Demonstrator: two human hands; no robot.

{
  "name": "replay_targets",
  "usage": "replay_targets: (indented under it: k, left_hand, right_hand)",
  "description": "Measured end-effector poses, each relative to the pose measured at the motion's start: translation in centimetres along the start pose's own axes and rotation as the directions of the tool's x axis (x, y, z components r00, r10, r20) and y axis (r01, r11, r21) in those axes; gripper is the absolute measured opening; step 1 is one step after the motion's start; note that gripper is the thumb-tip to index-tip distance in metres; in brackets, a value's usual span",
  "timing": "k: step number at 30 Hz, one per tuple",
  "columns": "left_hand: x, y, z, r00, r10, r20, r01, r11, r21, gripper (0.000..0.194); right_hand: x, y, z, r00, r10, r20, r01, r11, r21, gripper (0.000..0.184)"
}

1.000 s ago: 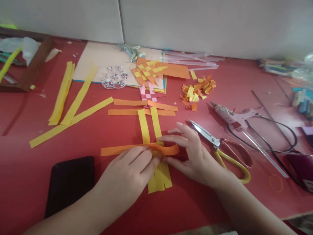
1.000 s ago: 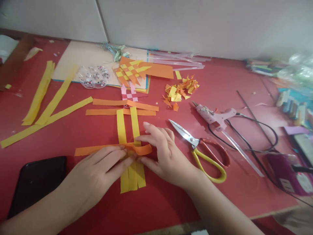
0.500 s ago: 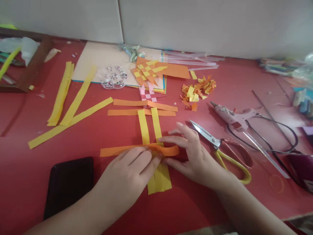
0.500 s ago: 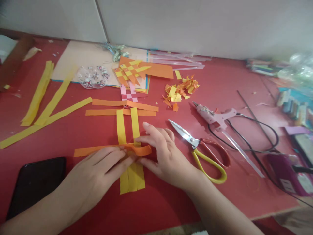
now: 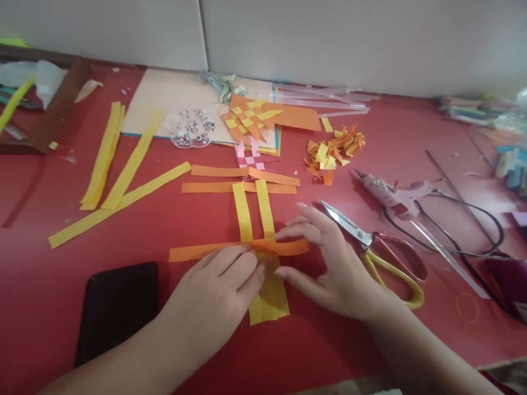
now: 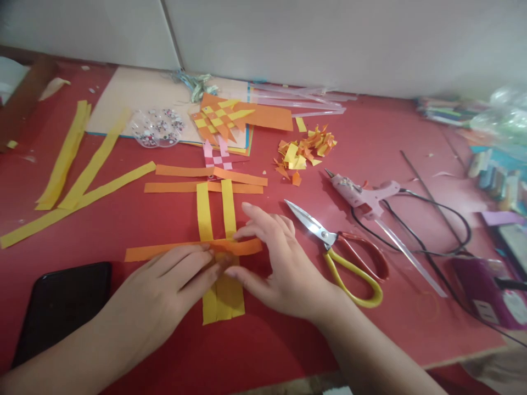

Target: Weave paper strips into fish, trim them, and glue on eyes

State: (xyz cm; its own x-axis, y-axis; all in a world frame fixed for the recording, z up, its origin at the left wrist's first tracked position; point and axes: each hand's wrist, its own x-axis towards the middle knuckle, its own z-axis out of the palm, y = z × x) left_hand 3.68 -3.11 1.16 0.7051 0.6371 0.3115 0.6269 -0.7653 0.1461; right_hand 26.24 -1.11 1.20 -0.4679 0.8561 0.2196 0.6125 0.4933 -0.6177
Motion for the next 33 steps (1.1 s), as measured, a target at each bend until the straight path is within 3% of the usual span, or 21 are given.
replay_targets:
  k: [4, 7, 17, 27, 33]
  left_hand:
    - [-0.1, -0.2, 0.0, 1.0, 0.005, 0.001, -0.005, 1.0, 0.011, 0.042]
    - [-0.2, -0.3, 0.0, 1.0, 0.007, 0.027, -0.007, 1.0, 0.011, 0.043]
    - [-0.1, -0.1, 0.0, 0.999, 0.004, 0.034, -0.004, 1.0, 0.005, 0.042]
    - [0.1, 0.1, -0.1, 0.998, -0.045, -0.035, 0.046, 0.998, 0.032, 0.04]
    - [0.0, 0.1, -0.2, 0.999, -0.033, -0.017, 0.034, 0.999, 0.037, 0.042]
  right_hand:
    - [0.3, -0.2, 0.1, 0.987, 0.115, -0.113, -0.12, 0.992, -0.043, 0.039]
    - [0.5, -0.3, 0.4, 0.977, 0.151, -0.152, -0.159, 0.986, -0.041, 0.023]
    - [0.6, -0.3, 1.1, 0.943, 0.308, -0.127, -0.305, 0.951, 0.045, 0.022]
    - [0.7, -0.4, 1.2, 0.934, 0.338, -0.114, -0.334, 0.941, 0.052, 0.022]
    - [0.7, -0.3, 1.2, 0.935, 0.337, -0.109, -0.334, 0.941, 0.048, 0.021]
